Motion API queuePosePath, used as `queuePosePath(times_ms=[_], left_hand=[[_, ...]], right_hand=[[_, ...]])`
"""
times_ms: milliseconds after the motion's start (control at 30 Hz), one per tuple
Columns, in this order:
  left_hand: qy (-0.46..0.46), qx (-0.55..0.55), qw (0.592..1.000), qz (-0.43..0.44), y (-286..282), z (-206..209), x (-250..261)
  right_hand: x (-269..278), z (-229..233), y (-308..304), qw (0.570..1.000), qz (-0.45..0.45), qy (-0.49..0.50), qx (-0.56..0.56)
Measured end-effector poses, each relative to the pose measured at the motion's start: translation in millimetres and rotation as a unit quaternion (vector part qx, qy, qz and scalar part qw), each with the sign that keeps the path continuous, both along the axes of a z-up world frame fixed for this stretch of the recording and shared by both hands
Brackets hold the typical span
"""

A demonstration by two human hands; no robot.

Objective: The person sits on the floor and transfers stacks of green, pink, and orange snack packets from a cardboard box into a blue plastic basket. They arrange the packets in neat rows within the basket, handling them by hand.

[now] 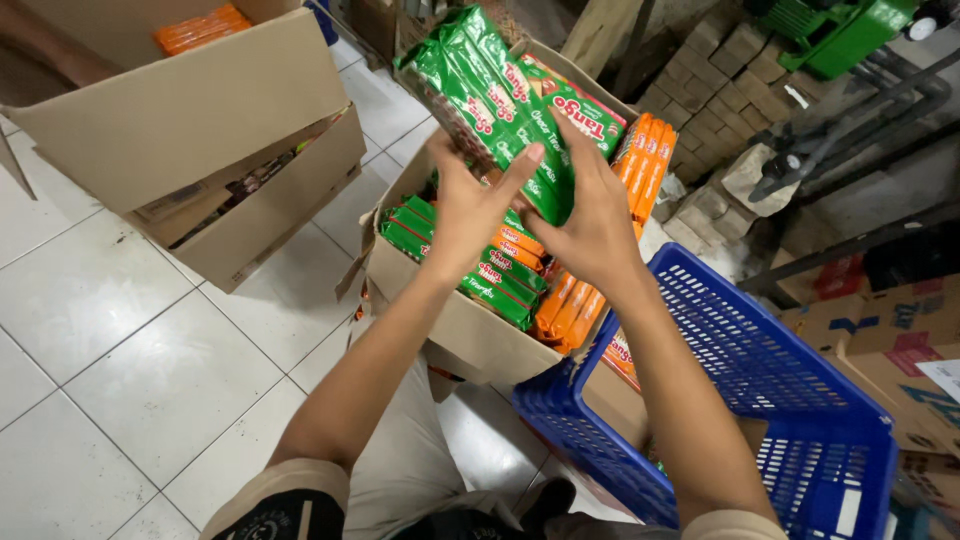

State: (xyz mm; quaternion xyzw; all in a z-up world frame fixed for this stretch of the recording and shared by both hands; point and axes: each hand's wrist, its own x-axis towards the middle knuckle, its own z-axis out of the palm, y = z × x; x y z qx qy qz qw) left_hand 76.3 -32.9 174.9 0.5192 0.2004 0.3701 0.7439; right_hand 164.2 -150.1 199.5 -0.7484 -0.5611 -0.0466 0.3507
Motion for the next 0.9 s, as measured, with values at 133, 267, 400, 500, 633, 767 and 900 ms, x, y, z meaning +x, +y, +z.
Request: queuePosePath(times_ms=[133, 267, 400, 500, 633, 767, 900], left_hand=[[0.064, 0.146, 0.987, -0.017, 30, -27, -14], [0.080, 0.330, 0.930, 0.145, 64, -55, -35], [0.083, 0.359, 0.922, 0.116, 71, -71, -43], [0.083, 0.391, 0.913, 0.086, 70, -75, -47], [0.143, 0.404, 0.902, 0.042, 68, -69, -49], [0.220, 0.498, 0.839, -0.006, 63, -70, -44], [0.252, 0.550, 0.795, -0.039, 64, -71, -27]], right_hand=[[11, 2, 1, 0.995, -0.029, 0.090, -0.014], [39, -8, 0, 0.984, -0.069, 0.075, -0.144], [38, -26, 7, 0.962, -0.075, 0.076, -0.252], [34, -36, 15, 0.955, -0.036, 0.076, -0.284], [33, -41, 16, 0.954, 0.034, 0.117, -0.273], [24, -33, 12, 0.947, 0.077, 0.178, -0.258], [30, -30, 8, 0.926, 0.107, 0.218, -0.290]])
